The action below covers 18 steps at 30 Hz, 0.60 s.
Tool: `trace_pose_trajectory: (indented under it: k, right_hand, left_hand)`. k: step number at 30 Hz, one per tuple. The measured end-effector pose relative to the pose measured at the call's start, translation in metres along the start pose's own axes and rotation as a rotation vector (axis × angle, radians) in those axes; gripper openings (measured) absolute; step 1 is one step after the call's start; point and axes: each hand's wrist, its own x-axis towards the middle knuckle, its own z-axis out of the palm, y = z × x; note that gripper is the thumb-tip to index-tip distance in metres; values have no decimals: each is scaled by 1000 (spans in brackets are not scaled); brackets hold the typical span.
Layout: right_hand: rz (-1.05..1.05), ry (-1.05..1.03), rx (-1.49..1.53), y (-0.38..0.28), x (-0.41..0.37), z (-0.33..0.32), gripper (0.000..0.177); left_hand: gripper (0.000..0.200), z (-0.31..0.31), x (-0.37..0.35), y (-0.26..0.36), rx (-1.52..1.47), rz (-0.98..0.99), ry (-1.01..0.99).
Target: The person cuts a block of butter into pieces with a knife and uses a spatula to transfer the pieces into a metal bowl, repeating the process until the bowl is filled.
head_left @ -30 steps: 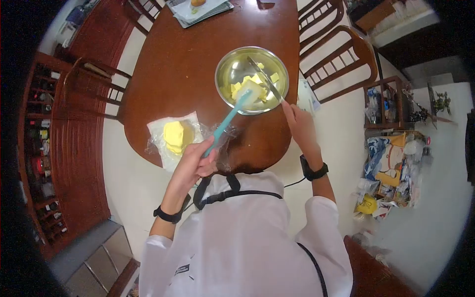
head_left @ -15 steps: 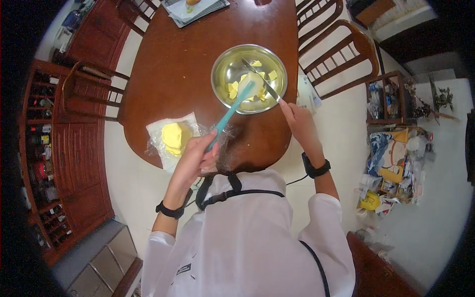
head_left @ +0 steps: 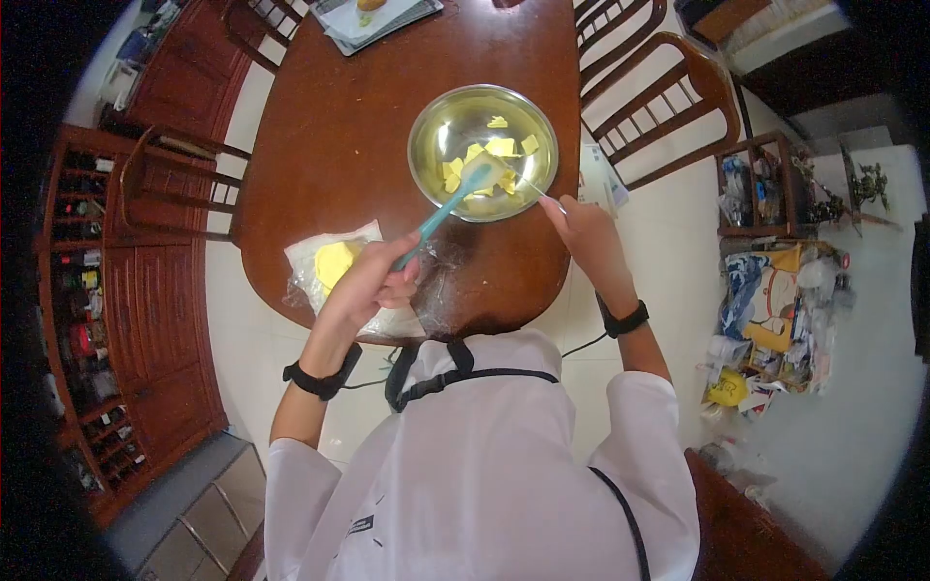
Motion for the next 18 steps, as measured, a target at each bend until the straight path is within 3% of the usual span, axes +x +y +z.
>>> trace_pose_trajectory:
  k: [6, 18]
  right_hand:
    - [-109, 0, -145, 7, 0, 7, 40]
    - [-61, -37, -73, 5, 2, 15, 41]
  left_hand:
    - [45, -8, 13, 4, -44, -59, -58]
    - [41, -16, 30, -4, -179, -117, -135]
